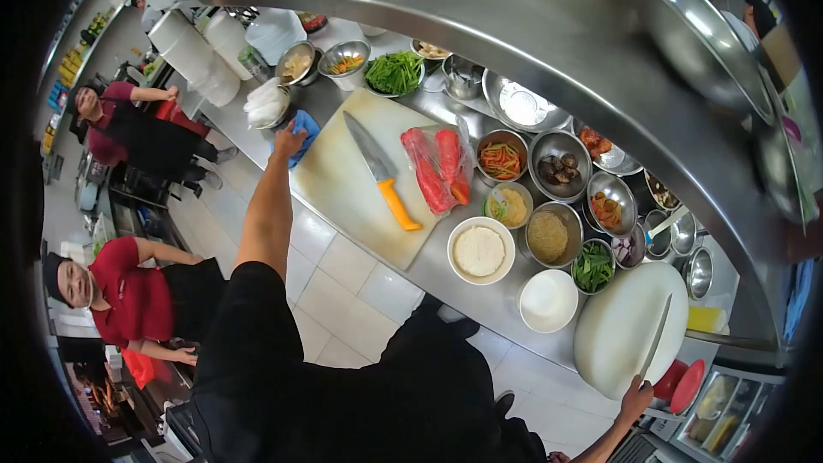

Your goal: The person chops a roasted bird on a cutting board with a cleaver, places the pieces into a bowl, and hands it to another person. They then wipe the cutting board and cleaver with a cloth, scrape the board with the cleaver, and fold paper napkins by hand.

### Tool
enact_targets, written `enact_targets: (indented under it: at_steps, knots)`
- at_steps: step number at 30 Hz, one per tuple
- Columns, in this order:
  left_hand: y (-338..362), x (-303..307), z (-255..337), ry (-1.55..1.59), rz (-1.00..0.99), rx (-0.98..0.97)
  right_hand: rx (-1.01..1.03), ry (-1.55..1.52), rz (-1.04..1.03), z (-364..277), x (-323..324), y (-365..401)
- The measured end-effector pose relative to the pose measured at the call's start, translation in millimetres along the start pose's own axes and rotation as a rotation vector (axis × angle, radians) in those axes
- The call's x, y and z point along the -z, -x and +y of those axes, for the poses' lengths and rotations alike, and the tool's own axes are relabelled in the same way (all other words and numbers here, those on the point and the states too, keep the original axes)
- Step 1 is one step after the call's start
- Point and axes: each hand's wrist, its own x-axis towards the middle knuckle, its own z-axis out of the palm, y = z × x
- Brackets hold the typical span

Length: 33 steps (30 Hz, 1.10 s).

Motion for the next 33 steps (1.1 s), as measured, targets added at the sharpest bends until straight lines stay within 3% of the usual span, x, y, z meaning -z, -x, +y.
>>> enact_targets:
  at_steps: [2, 3, 5, 6, 7, 9, 11, 13, 14, 15, 16, 17, 18, 19, 20, 21, 22, 23, 25, 26, 28, 29, 31, 32, 33]
  knots:
    - [25.0, 3.4, 16.7, -0.263, 0.057, 0.014, 0.126, 0.045, 0.085, 13.5, 36.5, 10.1]
    - [20.3, 18.5, 23.0, -0.353, 0.096, 0.020, 0.137, -0.010, 0.088, -43.8, -23.9, 17.1]
    - [74.1, 21.1, 7.4, -0.213, 0.270, 0.034, 0.186, -0.055, 0.168, -65.5, -2.1, 38.5]
    - [88.3, 14.3, -10.8, -0.184, 0.324, -0.070, 0.232, -0.119, 0.200, -81.1, 5.2, 44.5]
    - [95.7, 11.8, -41.0, -0.192, 0.335, -0.053, 0.248, -0.127, 0.186, -97.7, 10.3, 47.6]
    - [116.6, 18.5, -101.8, -0.095, 0.267, -0.249, 0.215, -0.263, 0.006, -127.6, 15.8, 55.1]
    - [179.5, 29.7, -130.8, -0.121, 0.156, -0.102, 0.352, -0.312, 0.018, -163.1, 10.4, 63.2]
    - [232.3, 9.6, -165.4, 0.288, 0.272, -0.006, 0.431, -0.414, -0.016, -199.3, 3.6, 75.4]
    - [261.1, -0.1, -166.6, 0.656, 0.163, -0.014, 0.398, -0.509, -0.125, -226.0, 5.6, 88.4]
    - [337.0, 28.0, -81.5, 0.940, 0.124, 0.054, 0.467, -0.522, -0.174, -239.3, -3.3, 96.4]
    - [350.4, -4.3, -109.5, 0.884, 0.184, -0.022, 0.615, -0.405, -0.147, -255.6, -9.9, 106.4]
    - [397.4, -2.6, -67.5, 0.965, 0.176, -0.022, 0.575, -0.400, -0.326, -278.6, -9.6, 119.2]
    - [433.3, -11.1, -37.8, 0.997, 0.220, -0.058, 0.674, -0.515, -0.364, -298.3, -20.9, 131.4]
    - [467.6, -15.3, -3.3, 1.018, 0.261, -0.072, 0.646, -0.550, -0.483, -310.1, -41.0, 142.3]
    - [499.0, -11.6, 35.5, 0.989, 0.250, -0.090, 0.536, -0.497, -0.752, -337.5, -31.8, 156.5]
    - [522.8, -13.3, 69.1, 1.044, 0.223, -0.102, 0.624, -0.654, -0.788, -352.4, -45.2, 172.2]
    - [541.5, -14.1, 87.7, 1.069, 0.040, -0.018, 0.717, -0.815, -0.832, -365.1, -62.7, 186.5]
    - [543.3, -35.1, 94.8, 0.808, 0.154, -0.381, 0.655, -0.808, -1.083, -379.9, -69.3, 196.9]
    - [544.8, -53.0, 119.7, 0.699, 0.134, -0.503, 0.650, -0.657, -1.412, -388.8, -91.6, 219.3]
    - [541.0, -56.4, 118.5, 0.700, 0.182, -0.466, 0.695, -0.627, -1.446, -387.1, -89.8, 225.1]
    - [525.7, -57.4, 111.9, 0.603, 0.421, -0.294, 1.100, -0.596, -1.275, -383.8, -79.1, 230.8]
    - [514.8, -53.1, 106.2, 0.600, 0.451, -0.272, 1.131, -0.586, -1.295, -380.7, -73.7, 233.3]
    - [502.9, -42.7, 96.9, 0.765, 0.697, -0.182, 1.299, -0.584, -1.215, -363.5, -60.9, 236.1]
    - [499.4, -33.6, 90.5, 0.762, 0.707, -0.175, 1.309, -0.489, -1.244, -357.5, -54.9, 235.3]
    - [499.1, -16.5, 82.5, 1.175, 0.396, 0.016, 1.313, -0.491, -1.245, -354.0, -51.0, 232.8]
